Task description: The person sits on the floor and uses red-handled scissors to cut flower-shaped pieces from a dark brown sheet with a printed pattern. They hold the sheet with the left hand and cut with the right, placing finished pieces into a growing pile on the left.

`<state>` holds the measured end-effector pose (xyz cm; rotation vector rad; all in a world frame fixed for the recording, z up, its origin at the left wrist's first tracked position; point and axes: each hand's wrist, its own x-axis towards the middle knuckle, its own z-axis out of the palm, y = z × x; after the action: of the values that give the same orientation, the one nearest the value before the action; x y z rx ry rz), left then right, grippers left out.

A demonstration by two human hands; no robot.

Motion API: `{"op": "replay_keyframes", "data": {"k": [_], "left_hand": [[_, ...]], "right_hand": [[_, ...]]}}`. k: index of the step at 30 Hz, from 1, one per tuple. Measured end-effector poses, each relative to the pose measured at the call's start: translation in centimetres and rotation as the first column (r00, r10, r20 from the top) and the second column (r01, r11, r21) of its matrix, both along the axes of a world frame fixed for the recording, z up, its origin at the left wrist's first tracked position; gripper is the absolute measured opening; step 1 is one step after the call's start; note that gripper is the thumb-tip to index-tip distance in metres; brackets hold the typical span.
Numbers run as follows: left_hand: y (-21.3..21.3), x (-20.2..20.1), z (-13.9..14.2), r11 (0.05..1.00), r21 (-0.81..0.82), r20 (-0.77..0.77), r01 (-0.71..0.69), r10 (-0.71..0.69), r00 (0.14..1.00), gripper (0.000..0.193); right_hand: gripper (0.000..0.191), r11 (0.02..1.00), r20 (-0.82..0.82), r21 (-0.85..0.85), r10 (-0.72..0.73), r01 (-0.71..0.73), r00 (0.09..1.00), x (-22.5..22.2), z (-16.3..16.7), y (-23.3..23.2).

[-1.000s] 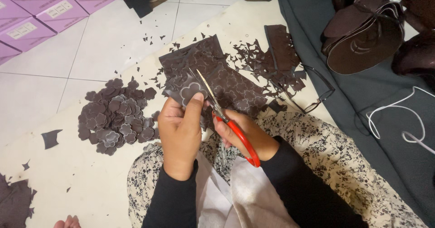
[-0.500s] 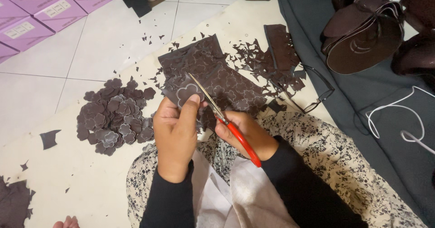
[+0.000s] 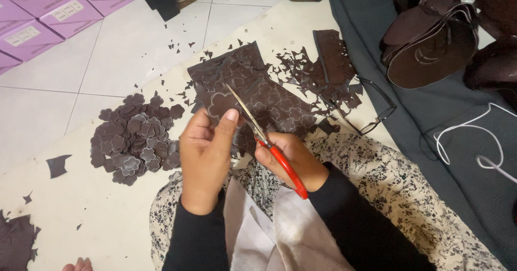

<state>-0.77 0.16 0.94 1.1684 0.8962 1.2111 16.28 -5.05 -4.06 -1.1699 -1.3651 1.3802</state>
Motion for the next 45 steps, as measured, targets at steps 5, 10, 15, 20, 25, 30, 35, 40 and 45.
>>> {"op": "replay_keyframes", "data": {"k": [5, 10, 15, 20, 25, 30, 35, 40, 45], "left_hand": [[-0.6, 0.4, 0.0, 0.996, 0.09, -0.062, -0.029, 0.034, 0.998, 0.02], [-0.7, 0.4, 0.5, 0.992, 0.121, -0.226, -0.041, 0.068, 0.972, 0.017], [-1.0, 0.5, 0.9, 0.992, 0.121, -0.235, -0.04, 0.068, 0.97, 0.017], [-1.0, 0.4, 1.0, 0.992, 0.104, -0.28, -0.074, 0.101, 0.955, 0.016], [-1.0, 0.4, 0.8, 0.991, 0.106, -0.266, -0.078, 0.104, 0.958, 0.016], [-0.9, 0.5, 0.7, 0.991, 0.107, -0.257, -0.08, 0.105, 0.961, 0.015], [-0.8, 0.5, 0.6, 0.995, 0.066, -0.213, -0.072, 0.085, 0.973, 0.017], [-0.7, 0.2, 0.5, 0.995, 0.079, -0.221, -0.067, 0.083, 0.972, 0.017], [-0.6, -0.4, 0.8, 0.992, 0.126, -0.336, -0.026, 0.067, 0.939, 0.015]], "right_hand": [[0.052, 0.992, -0.118, -0.125, 0.007, -0.022, 0.993, 0.0, 0.0, -0.3], [0.047, 0.997, -0.11, -0.072, -0.03, 0.022, 0.993, -0.4, -0.1, 0.3], [0.049, 0.998, -0.081, -0.069, -0.01, 0.005, 0.997, -0.2, 0.5, -0.1], [0.056, 1.0, 0.035, -0.001, 0.024, -0.024, 0.999, 0.3, 0.9, 0.0], [0.058, 0.999, 0.094, 0.012, 0.046, -0.047, 0.995, 0.4, 0.7, 0.2], [0.059, 1.0, 0.149, 0.021, -0.016, 0.013, 0.989, 0.1, 0.4, 0.0], [0.058, 0.999, 0.084, 0.033, -0.012, 0.009, 0.996, 0.1, 0.1, 0.1], [0.058, 1.0, 0.062, -0.02, 0.018, -0.017, 0.998, 0.3, -0.2, 0.1], [0.061, 0.999, 0.015, 0.016, 0.048, -0.049, 0.999, 0.1, -0.1, 0.1]]}}
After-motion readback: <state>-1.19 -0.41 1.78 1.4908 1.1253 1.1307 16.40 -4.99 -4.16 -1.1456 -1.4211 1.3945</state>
